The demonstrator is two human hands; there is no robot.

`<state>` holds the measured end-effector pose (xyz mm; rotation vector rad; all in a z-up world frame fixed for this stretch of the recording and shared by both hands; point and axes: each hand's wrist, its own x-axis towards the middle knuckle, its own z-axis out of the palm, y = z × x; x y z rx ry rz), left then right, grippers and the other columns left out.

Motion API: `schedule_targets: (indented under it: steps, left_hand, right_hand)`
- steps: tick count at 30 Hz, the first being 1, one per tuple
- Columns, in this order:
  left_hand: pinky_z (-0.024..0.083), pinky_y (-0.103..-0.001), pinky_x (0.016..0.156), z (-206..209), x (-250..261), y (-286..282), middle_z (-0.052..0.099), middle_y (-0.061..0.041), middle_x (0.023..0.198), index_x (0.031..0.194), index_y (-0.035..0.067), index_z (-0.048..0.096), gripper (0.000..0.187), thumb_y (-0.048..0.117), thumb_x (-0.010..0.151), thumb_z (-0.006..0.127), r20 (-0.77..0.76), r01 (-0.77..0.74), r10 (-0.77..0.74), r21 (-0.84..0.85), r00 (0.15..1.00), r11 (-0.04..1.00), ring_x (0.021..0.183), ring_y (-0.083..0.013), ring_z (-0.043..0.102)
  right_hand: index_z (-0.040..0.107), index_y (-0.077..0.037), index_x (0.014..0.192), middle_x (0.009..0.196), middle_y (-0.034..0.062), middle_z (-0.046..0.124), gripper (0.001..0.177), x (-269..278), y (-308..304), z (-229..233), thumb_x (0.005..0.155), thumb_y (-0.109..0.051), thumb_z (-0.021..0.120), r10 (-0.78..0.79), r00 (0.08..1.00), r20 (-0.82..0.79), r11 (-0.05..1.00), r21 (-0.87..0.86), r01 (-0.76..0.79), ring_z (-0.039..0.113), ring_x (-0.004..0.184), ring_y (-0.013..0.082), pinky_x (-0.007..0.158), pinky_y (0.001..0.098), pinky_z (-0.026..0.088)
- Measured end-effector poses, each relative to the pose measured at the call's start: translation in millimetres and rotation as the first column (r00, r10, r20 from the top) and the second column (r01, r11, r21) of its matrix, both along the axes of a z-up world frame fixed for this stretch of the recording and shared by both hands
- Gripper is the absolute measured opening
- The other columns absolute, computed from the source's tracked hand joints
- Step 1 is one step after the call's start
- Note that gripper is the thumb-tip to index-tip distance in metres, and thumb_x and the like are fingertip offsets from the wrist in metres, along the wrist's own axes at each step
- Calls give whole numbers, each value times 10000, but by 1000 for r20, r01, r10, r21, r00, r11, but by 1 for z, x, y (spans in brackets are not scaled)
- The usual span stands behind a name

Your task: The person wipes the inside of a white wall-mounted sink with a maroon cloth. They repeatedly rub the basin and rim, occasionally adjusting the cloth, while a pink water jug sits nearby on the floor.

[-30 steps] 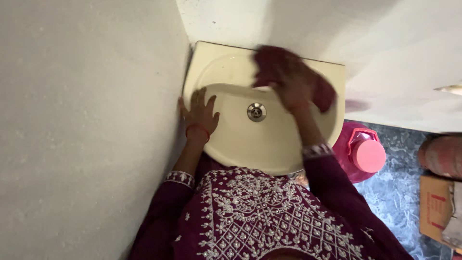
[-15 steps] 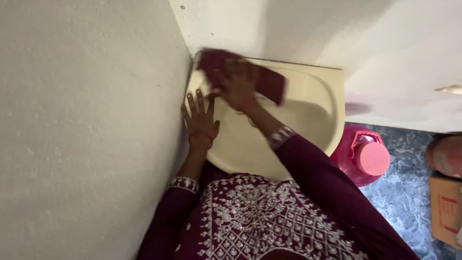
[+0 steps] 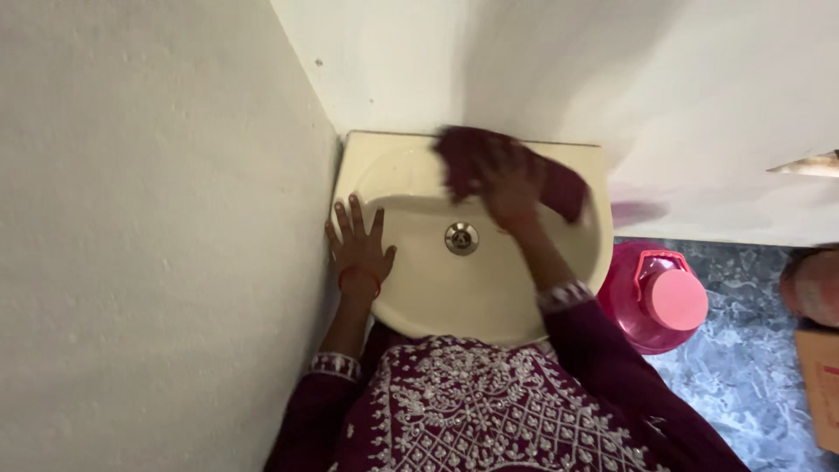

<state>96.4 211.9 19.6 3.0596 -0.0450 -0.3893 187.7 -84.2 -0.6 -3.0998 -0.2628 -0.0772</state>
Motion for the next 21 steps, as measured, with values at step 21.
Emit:
schedule_targets:
  steps: [21]
  left_hand:
    - [61, -588, 1255, 2, -2, 0, 39, -118, 1728, 1644, 124, 134, 982, 622, 935, 597, -2, -44, 44, -7, 999, 999, 1590, -368, -23]
  right_hand:
    - [383, -281, 1558, 1759, 39, 169, 606, 12, 165, 13, 1039, -593, 404, 413, 871, -267, 909, 61, -412, 101, 1602, 368, 1191, 713, 60]
